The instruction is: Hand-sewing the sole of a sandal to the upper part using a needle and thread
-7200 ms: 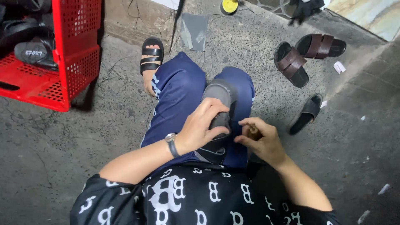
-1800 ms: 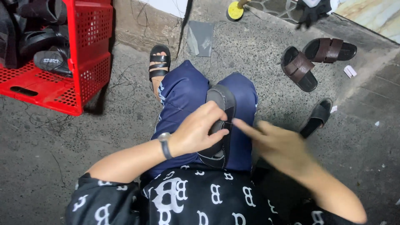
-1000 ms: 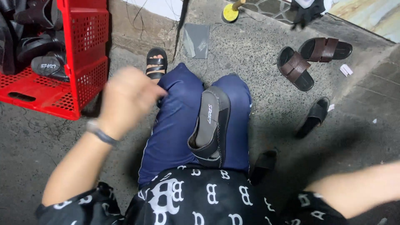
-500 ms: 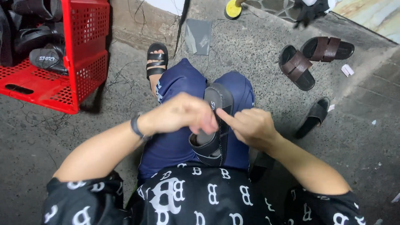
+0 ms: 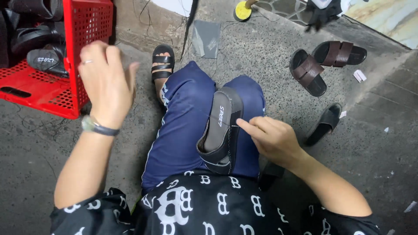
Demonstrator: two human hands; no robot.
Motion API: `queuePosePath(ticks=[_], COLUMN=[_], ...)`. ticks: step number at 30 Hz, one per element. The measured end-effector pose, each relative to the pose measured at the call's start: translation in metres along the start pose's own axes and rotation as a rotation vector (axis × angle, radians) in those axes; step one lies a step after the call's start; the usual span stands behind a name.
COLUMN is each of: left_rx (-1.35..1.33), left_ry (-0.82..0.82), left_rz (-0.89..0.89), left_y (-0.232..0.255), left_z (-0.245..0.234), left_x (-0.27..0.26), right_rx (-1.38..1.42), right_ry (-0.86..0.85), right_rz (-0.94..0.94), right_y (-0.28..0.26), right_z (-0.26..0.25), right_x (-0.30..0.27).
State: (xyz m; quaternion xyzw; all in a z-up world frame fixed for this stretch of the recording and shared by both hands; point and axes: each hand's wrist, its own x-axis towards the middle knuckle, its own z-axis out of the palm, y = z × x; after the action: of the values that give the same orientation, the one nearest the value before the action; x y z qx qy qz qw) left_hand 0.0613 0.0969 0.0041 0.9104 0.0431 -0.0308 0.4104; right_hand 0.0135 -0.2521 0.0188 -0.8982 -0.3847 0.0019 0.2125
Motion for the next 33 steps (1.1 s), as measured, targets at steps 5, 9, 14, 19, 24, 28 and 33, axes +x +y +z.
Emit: queuePosePath(ticks=[5,9,14,19,24,28,33], left_rx=[0.142,-0.09,-0.143,0.12,-0.752,-0.767,-0.512], left_ry=[-0.094,-0.1,0.007,0.206,-0.612,-0.535,-0.555], left_rz=[0.53,0.78,0.885,1.048,0.358,0.182,0.128], left_y=[0.05,0.039,0.047,0.046,0.052,0.043,0.057], left_z=[0.05,0.101,0.11,0.106,0.068,0.083,0.069], left_x=[-0.044,-0.057,-0.053,-0.052,-0.054,-0.052,-0.059], right_rx=[-0.051,-0.225,-0.384,-0.12,-0.03,0.12,0.133], right_ry=[-0.062,-0.167,-0.199,-0.155,-0.149,-0.062,-0.026], right_rz=[-0.016,-0.044,-0.058,0.116,0.159,0.242,0.224], right_y=[-0.005,-0.006,-0.015,-0.018,-0.018,-0.018,-0.025], right_z=[-0.002,-0.005,0.012,0.023,0.025,0.038,0.027], right_x=[0.008,0.005,0.004,0.009,0.006,-0.003,0.003])
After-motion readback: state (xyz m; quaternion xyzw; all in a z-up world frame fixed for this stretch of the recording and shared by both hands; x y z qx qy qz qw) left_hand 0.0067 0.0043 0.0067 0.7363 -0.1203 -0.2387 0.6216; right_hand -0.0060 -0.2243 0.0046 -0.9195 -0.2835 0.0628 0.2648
